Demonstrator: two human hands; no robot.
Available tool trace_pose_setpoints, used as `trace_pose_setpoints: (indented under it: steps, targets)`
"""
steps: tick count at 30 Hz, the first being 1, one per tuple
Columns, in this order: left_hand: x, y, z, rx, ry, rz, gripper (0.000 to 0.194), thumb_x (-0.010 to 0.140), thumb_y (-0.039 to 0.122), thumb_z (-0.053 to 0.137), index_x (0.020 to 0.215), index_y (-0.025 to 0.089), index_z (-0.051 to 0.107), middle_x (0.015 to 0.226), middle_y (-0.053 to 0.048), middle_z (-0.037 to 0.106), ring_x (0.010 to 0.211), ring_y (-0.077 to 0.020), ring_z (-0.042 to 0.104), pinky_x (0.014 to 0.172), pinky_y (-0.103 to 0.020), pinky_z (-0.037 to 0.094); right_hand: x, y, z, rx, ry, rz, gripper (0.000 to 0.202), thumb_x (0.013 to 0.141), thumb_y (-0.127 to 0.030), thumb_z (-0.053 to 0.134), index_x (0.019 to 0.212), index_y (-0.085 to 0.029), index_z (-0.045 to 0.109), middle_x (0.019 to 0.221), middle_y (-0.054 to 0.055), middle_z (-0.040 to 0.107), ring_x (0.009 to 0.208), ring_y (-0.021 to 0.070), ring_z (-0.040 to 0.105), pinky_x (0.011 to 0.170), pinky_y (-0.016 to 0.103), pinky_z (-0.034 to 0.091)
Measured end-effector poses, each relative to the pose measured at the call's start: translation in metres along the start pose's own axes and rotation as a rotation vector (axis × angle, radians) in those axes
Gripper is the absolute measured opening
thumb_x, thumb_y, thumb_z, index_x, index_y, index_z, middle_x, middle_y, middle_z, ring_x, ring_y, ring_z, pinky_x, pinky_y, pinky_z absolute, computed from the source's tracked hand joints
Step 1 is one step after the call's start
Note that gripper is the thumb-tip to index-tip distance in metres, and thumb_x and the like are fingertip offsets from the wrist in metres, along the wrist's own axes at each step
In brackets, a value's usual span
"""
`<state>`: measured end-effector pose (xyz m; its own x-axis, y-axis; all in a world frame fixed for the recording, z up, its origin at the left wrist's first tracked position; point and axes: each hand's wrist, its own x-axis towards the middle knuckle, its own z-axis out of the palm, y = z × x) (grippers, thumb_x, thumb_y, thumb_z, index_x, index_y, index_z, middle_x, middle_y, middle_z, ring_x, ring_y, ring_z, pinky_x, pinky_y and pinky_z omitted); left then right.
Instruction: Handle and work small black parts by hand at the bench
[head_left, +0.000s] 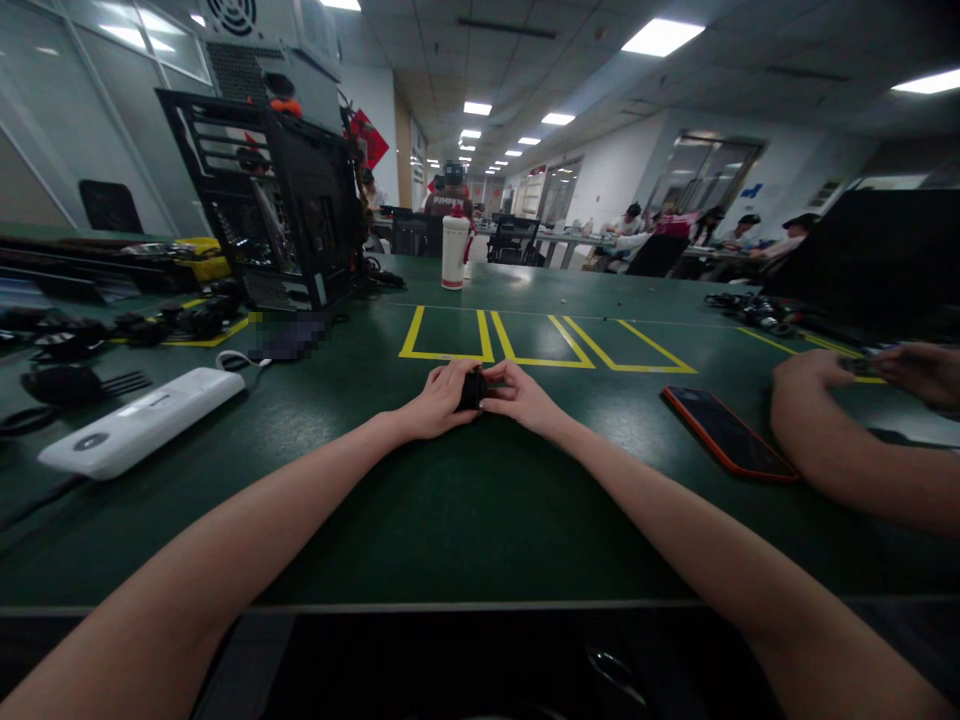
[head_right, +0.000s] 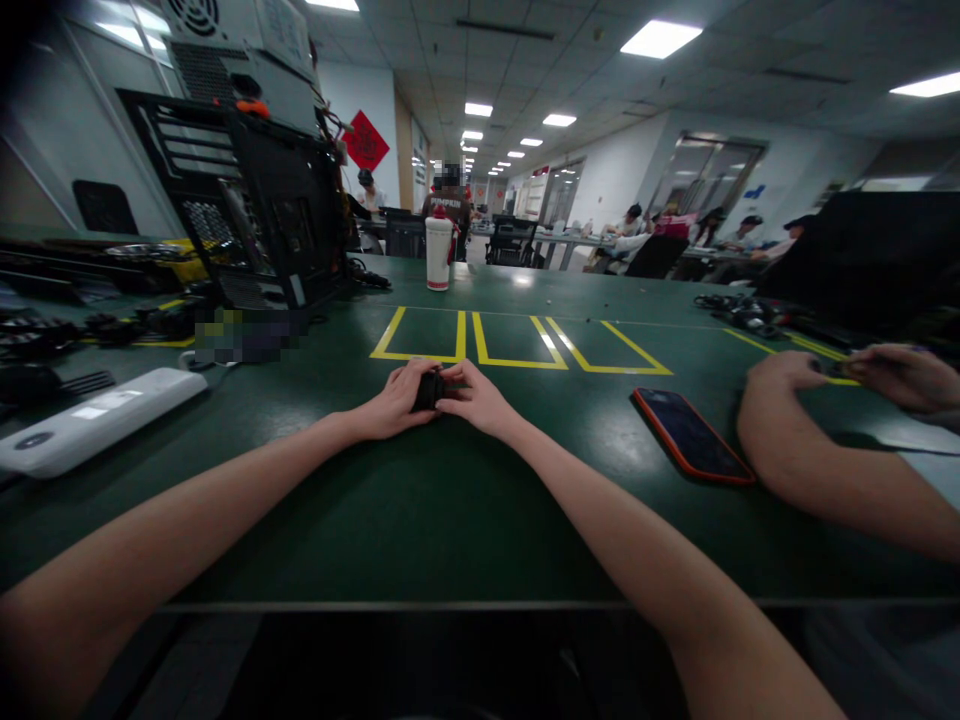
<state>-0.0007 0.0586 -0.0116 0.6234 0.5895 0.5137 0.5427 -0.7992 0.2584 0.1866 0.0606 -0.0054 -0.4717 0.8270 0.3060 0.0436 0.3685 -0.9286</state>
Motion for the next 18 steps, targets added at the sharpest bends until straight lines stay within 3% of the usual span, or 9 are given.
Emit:
trace_pose_setpoints:
  steps: [4, 11, 18]
  targets:
    - [-0.0002, 0.0008, -0.0009, -0.001, -0.006, -0.012, 0.061, 0.074, 0.029, 0.053, 0.124, 0.019, 0.020, 0.124, -0.014, 0.036, 0.117, -0.0277, 0.035, 0.094, -0.047, 0.029, -0.0028, -0.0015, 0.0015, -0.017, -0.012, 0.000, 0.039, 0.060, -0.018, 0.069, 0.093, -0.021, 0.047, 0.099, 0.002, 0.051, 0.093, 0.0162, 0.055, 0.087, 0.039, 0.045]
    - [-0.0006, 0.0016, -0.0012, 0.003, 0.007, -0.026, 0.061, 0.073, 0.030, 0.055, 0.123, 0.019, 0.021, 0.120, -0.013, 0.039, 0.115, -0.0257, 0.037, 0.095, -0.044, 0.028, 0.0006, 0.0003, 0.0040, -0.019, 0.068, -0.034, 0.023, 0.068, -0.028, 0.063, 0.085, -0.020, 0.051, 0.089, 0.000, 0.054, 0.087, 0.0146, 0.056, 0.084, 0.037, 0.045]
    - [-0.0003, 0.0014, 0.0002, 0.012, 0.008, -0.033, 0.062, 0.073, 0.029, 0.055, 0.123, 0.019, 0.020, 0.122, -0.013, 0.038, 0.116, -0.0259, 0.036, 0.095, -0.044, 0.028, 0.0014, -0.0027, 0.0037, 0.000, 0.050, 0.062, 0.033, 0.065, -0.024, 0.065, 0.094, -0.019, 0.051, 0.098, 0.004, 0.056, 0.090, 0.0167, 0.058, 0.088, 0.040, 0.043]
